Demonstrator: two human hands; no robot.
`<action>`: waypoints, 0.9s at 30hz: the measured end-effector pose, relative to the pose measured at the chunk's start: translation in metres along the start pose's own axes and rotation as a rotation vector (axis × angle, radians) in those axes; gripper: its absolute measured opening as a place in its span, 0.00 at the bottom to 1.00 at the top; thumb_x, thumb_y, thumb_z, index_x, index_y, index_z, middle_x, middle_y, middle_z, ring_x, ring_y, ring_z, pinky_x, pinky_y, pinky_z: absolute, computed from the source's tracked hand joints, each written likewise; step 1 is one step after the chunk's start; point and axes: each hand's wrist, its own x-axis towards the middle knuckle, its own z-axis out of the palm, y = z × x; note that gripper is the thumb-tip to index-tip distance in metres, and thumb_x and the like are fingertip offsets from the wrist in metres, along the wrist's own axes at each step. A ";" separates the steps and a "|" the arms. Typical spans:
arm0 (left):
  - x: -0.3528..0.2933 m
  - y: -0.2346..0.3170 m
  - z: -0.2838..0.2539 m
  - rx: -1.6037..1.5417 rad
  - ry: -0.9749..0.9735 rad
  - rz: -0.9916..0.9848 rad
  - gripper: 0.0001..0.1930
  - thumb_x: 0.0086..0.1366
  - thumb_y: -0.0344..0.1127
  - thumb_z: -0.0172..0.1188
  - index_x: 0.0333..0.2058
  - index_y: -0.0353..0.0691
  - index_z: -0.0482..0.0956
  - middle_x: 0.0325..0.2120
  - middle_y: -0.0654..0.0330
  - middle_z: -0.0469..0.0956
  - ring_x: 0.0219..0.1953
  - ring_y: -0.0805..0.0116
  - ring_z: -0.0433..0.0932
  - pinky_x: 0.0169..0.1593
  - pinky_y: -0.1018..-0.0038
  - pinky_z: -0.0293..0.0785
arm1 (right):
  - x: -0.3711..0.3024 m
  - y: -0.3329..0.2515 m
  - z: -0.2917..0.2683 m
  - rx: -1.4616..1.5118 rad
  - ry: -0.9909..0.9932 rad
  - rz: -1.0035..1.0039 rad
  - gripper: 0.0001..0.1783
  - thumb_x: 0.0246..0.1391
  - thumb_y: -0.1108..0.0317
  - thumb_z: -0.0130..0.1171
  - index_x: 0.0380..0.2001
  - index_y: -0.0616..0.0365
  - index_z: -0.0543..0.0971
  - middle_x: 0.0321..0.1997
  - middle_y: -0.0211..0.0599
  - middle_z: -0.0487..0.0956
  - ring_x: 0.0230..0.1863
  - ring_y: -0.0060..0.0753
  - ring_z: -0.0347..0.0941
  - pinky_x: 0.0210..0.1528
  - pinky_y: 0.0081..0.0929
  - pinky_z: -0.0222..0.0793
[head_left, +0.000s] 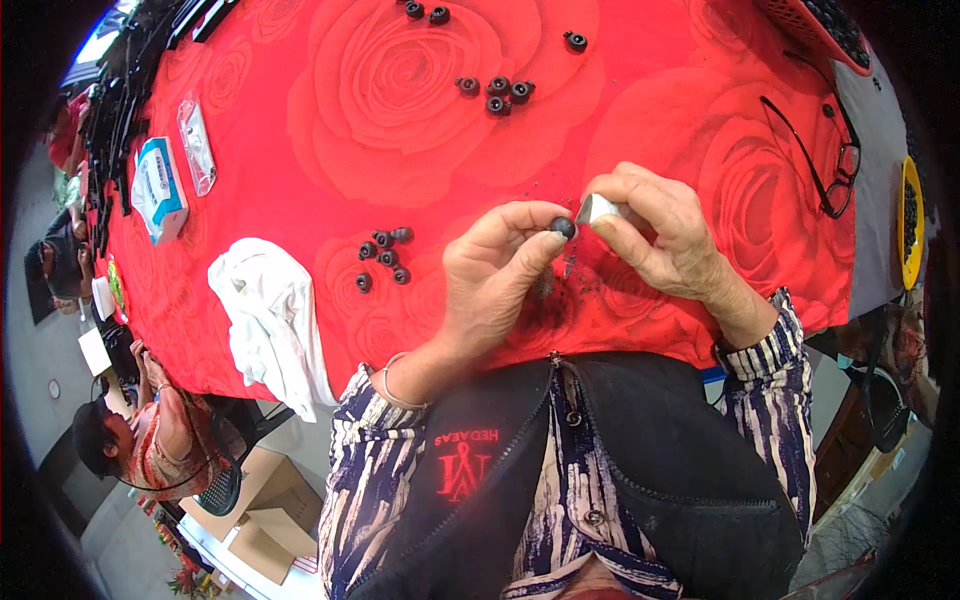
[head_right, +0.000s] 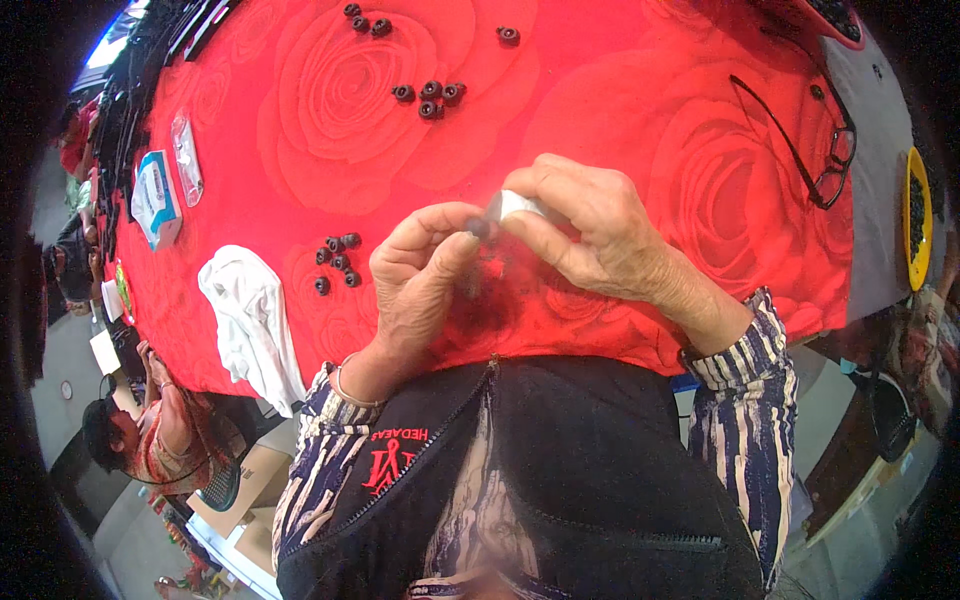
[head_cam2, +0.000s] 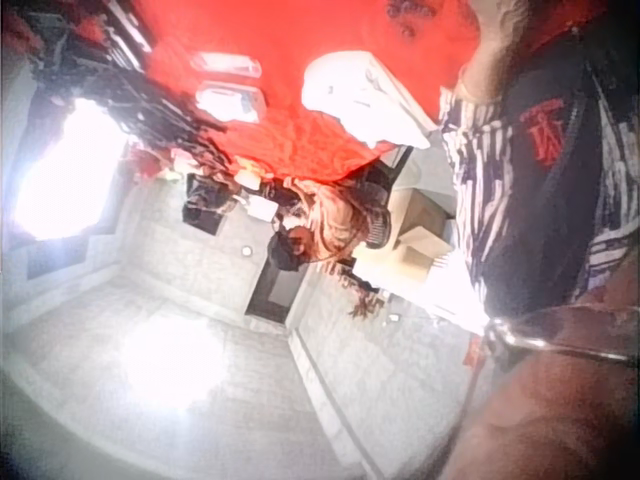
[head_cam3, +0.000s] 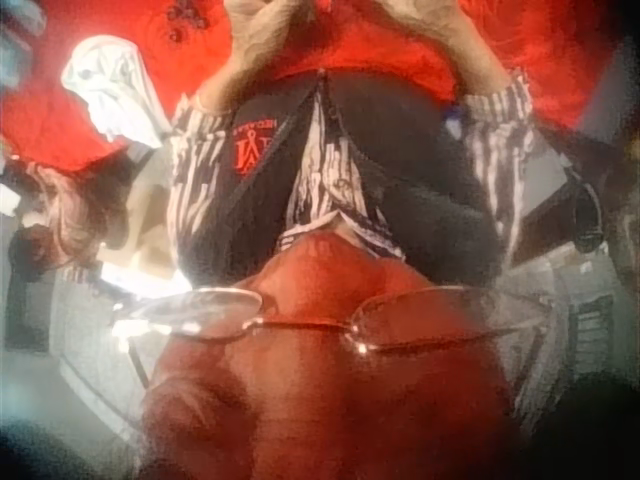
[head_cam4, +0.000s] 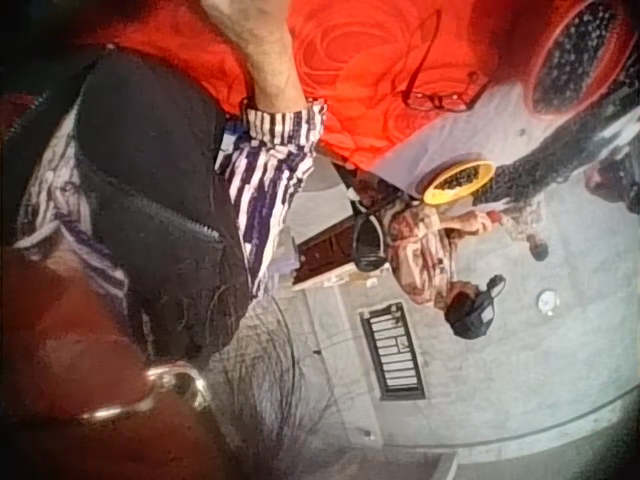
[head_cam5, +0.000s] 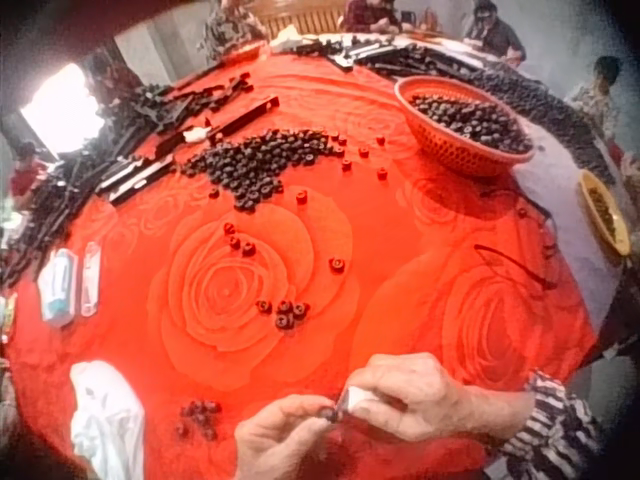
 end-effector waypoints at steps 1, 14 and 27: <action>0.000 0.000 0.000 0.009 0.004 -0.030 0.10 0.60 0.26 0.55 0.41 0.32 0.73 0.26 0.66 0.74 0.23 0.84 0.68 0.24 0.87 0.64 | 0.000 0.001 0.001 -0.016 0.002 -0.002 0.10 0.46 0.72 0.57 0.32 0.63 0.73 0.22 0.41 0.70 0.22 0.39 0.69 0.23 0.30 0.63; 0.000 -0.001 0.003 -0.005 0.008 -0.046 0.10 0.60 0.25 0.55 0.41 0.31 0.73 0.24 0.66 0.73 0.22 0.84 0.67 0.23 0.87 0.64 | 0.000 0.002 0.001 -0.050 -0.014 -0.009 0.09 0.45 0.71 0.57 0.31 0.63 0.73 0.23 0.41 0.71 0.23 0.40 0.70 0.23 0.30 0.65; 0.001 -0.009 0.002 -0.050 0.031 -0.042 0.10 0.60 0.27 0.55 0.41 0.32 0.73 0.27 0.64 0.75 0.21 0.83 0.68 0.23 0.86 0.65 | 0.000 0.007 0.002 -0.091 -0.021 -0.045 0.08 0.46 0.69 0.57 0.30 0.62 0.73 0.22 0.39 0.71 0.23 0.39 0.70 0.23 0.31 0.64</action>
